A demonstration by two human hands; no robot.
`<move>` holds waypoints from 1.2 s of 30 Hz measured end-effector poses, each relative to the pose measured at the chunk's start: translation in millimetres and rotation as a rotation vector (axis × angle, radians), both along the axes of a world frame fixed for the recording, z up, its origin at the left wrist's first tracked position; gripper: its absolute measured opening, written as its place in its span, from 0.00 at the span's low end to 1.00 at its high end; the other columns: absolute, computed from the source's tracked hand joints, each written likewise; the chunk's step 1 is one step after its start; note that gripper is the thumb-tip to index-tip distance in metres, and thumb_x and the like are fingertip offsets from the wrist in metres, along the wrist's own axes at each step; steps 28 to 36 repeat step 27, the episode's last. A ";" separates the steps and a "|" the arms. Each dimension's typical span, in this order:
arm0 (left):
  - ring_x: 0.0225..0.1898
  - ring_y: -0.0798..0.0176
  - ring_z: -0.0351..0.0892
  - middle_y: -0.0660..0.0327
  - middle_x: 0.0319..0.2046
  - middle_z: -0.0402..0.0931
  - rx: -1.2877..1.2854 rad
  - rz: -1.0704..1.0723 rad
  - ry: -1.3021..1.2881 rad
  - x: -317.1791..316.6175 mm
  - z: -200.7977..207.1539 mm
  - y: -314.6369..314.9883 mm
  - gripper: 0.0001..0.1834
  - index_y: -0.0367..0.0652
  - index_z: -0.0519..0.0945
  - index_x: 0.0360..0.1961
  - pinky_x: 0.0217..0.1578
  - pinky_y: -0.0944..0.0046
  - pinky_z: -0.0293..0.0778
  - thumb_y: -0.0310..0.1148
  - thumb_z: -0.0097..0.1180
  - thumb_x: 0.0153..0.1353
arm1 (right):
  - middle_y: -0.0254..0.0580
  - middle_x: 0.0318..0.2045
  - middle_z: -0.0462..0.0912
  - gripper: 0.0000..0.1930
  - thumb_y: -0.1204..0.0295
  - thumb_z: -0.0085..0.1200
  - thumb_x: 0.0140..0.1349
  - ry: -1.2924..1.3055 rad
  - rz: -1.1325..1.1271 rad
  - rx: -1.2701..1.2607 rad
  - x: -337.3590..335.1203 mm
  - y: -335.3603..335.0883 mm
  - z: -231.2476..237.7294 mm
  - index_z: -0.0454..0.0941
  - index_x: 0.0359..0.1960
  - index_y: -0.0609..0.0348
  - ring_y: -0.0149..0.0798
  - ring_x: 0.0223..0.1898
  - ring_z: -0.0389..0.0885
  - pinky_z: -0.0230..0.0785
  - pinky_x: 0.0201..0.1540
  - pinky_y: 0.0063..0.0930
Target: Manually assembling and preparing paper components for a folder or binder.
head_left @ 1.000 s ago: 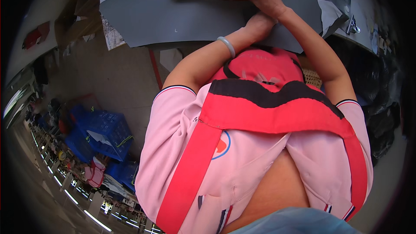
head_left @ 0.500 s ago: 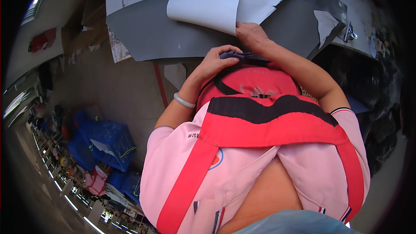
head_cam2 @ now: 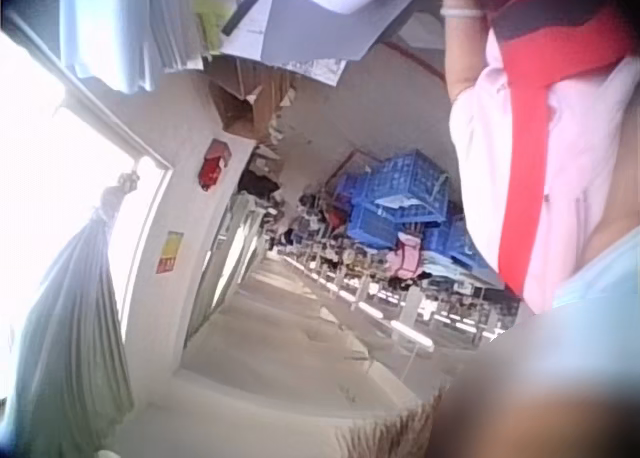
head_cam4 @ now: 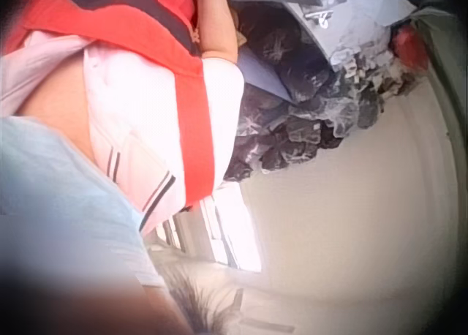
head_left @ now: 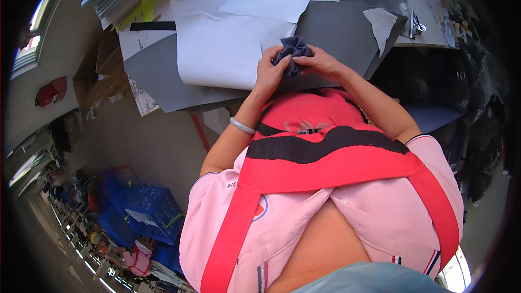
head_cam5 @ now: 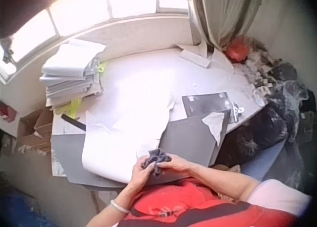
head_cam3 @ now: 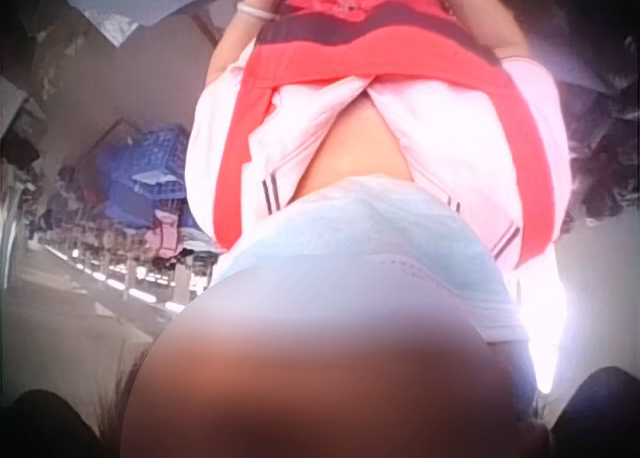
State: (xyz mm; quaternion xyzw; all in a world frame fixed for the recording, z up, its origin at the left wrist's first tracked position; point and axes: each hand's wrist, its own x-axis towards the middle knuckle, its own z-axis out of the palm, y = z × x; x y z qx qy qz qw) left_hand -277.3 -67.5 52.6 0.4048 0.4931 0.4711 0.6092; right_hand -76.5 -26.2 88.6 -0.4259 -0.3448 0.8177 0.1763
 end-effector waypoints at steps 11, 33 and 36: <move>0.65 0.41 0.61 0.44 0.65 0.58 0.256 -0.271 1.238 27.2 20.8 23.8 0.39 0.40 0.69 0.63 0.64 0.47 0.60 0.35 0.73 0.50 | 0.31 0.42 0.84 0.13 0.71 0.60 0.65 0.017 -1.349 0.268 329.9 35.2 4.2 0.77 0.50 0.51 0.29 0.41 0.82 0.74 0.36 0.27; 0.70 0.39 0.54 0.44 0.69 0.55 0.114 -0.279 1.367 54.0 26.1 29.1 0.37 0.45 0.66 0.65 0.68 0.46 0.56 0.31 0.68 0.54 | 0.41 0.66 0.59 0.26 0.66 0.64 0.63 0.160 -1.909 0.170 796.9 193.4 -46.8 0.69 0.62 0.54 0.47 0.59 0.70 0.84 0.46 0.41; 0.70 0.39 0.54 0.44 0.69 0.55 0.114 -0.279 1.367 54.0 26.1 29.1 0.37 0.45 0.66 0.65 0.68 0.46 0.56 0.31 0.68 0.54 | 0.41 0.66 0.59 0.26 0.66 0.64 0.63 0.160 -1.909 0.170 796.9 193.4 -46.8 0.69 0.62 0.54 0.47 0.59 0.70 0.84 0.46 0.41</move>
